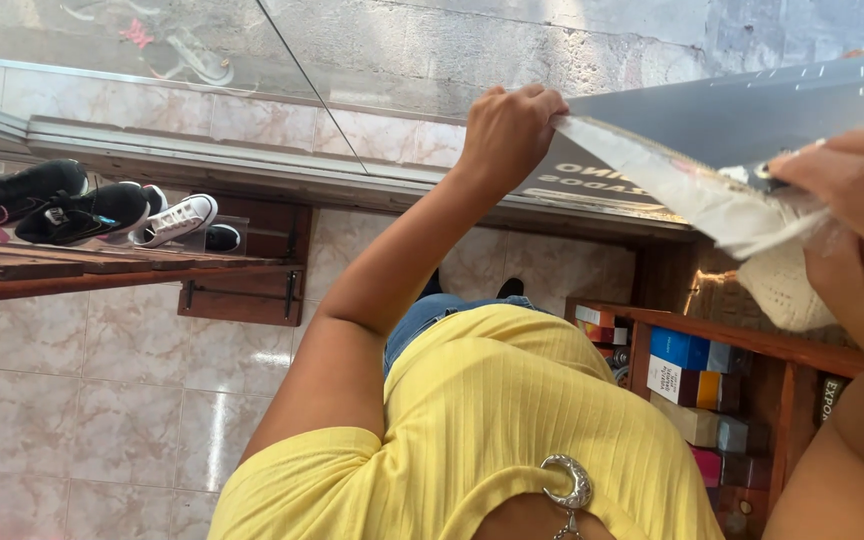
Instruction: Cleaning a glass door and installing a large promotional poster using tape
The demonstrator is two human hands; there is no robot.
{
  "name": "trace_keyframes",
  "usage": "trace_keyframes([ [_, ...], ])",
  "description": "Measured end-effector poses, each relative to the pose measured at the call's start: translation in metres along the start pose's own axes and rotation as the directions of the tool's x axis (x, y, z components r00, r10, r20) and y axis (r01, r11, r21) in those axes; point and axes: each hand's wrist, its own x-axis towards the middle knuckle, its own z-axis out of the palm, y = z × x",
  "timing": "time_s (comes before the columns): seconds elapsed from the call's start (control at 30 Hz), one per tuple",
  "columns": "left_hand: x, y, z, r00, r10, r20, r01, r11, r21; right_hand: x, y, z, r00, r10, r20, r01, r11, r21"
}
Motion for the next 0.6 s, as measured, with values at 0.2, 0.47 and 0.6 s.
trace_keyframes([
  [0.2, -0.025, 0.006, 0.016, 0.997, -0.035, 0.062, 0.035, 0.999, -0.005, -0.029, -0.026, -0.009, 0.994, 0.100, 0.046, -0.103, 0.993, 0.057],
  [0.47, -0.050, 0.034, 0.004, 0.992, -0.028, 0.125, 0.033, 0.999, -0.039, -0.069, -0.013, -0.018, 0.986, -0.045, 0.161, 0.080, 0.972, -0.222],
  [0.6, -0.063, 0.040, 0.008, 0.991, -0.010, 0.135, 0.015, 0.999, -0.034, -0.069, -0.033, -0.029, 0.983, -0.056, 0.174, 0.094, 0.970, -0.223],
])
